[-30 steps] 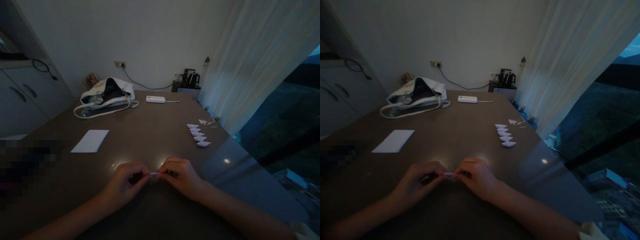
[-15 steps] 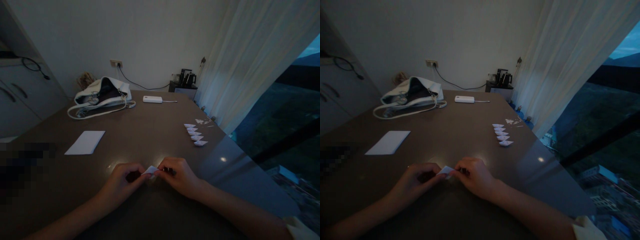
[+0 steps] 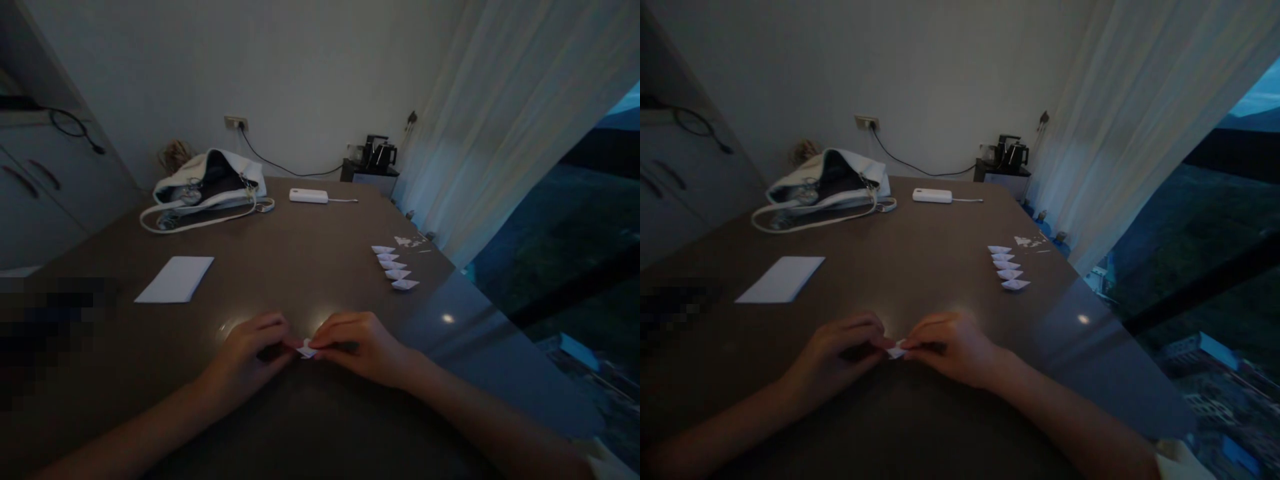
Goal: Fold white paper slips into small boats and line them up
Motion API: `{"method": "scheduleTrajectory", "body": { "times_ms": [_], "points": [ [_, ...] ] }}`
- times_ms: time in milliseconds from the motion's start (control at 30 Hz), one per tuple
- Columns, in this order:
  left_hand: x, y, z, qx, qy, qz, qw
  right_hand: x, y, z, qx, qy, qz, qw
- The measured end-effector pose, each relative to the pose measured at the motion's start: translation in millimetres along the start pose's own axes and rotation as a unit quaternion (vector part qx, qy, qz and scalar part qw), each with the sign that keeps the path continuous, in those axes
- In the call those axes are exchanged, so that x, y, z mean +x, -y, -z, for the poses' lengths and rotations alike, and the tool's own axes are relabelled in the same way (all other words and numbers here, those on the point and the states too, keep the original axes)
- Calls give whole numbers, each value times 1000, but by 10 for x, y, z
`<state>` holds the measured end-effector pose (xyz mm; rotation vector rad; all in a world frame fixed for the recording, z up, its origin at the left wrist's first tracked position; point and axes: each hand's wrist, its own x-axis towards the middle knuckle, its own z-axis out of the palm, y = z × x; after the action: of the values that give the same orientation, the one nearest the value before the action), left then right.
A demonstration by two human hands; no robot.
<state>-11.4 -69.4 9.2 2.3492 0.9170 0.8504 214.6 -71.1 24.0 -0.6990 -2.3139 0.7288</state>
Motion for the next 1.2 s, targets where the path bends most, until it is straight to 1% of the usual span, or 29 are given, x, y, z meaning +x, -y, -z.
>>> {"method": "scheduleTrajectory", "body": {
  "times_ms": [100,200,300,367,467,633,733,1067,1200],
  "points": [
    [-14,55,-36,28,43,-34,998,-12,-12,37,-91,69,30,993],
    [-2,63,-4,30,98,-35,994,-12,5,69,-176,129,48,975],
    [14,24,91,38,162,-28,986,-4,21,78,-206,173,71,960],
    [20,-1,145,41,191,-20,980,-3,18,70,-200,181,74,960],
    [15,2,155,66,188,-13,980,-9,3,49,-172,176,51,968],
    [-7,62,66,90,175,-51,979,-12,3,33,-147,173,16,974],
    [-10,62,44,96,177,-57,978,-4,10,34,-137,173,8,975],
    [17,60,89,138,197,-75,968,5,19,40,-109,185,-25,976],
    [20,39,87,129,186,-70,971,3,21,39,-95,177,-34,979]
  ]
}}
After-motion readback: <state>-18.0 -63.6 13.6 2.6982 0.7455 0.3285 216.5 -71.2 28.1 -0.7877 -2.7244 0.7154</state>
